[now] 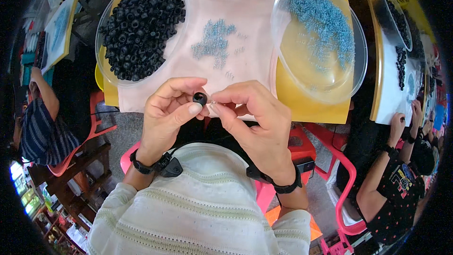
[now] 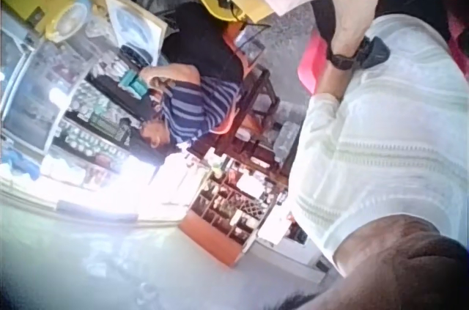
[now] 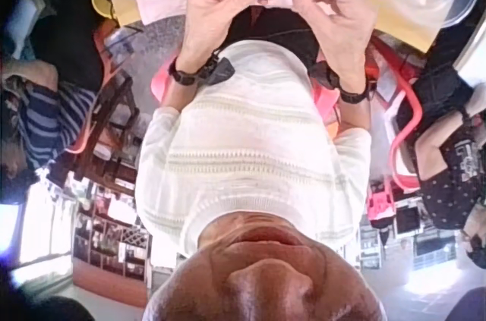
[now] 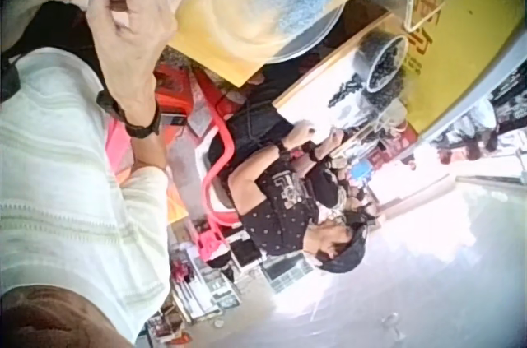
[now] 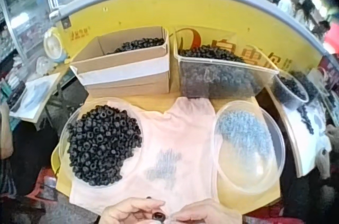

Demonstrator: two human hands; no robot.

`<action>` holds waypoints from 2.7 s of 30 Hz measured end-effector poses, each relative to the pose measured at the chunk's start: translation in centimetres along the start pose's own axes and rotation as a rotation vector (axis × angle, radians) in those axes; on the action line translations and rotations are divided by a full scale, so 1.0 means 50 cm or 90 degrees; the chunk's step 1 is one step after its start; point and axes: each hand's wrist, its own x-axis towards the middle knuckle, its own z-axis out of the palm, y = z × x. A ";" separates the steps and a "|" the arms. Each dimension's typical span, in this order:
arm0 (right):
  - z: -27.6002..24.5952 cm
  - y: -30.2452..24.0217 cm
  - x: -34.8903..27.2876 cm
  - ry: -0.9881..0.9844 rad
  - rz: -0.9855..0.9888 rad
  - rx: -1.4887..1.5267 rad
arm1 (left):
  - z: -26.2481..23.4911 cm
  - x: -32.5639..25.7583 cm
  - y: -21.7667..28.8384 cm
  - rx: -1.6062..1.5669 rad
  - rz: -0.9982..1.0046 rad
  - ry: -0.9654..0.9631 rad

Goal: Assembling small black plastic/rubber components by hand in a factory setting.

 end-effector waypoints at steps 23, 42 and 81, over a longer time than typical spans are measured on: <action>0.031 0.005 -0.063 -0.026 -0.305 -0.311 | -0.029 -0.051 -0.017 -0.058 -0.100 -0.062; 0.101 0.089 0.021 -0.061 -0.327 -0.589 | -0.135 -0.050 -0.004 -0.142 -0.042 0.002; 0.008 -0.019 -0.013 -0.034 0.051 0.113 | -0.038 -0.030 -0.008 -0.122 -0.058 -0.075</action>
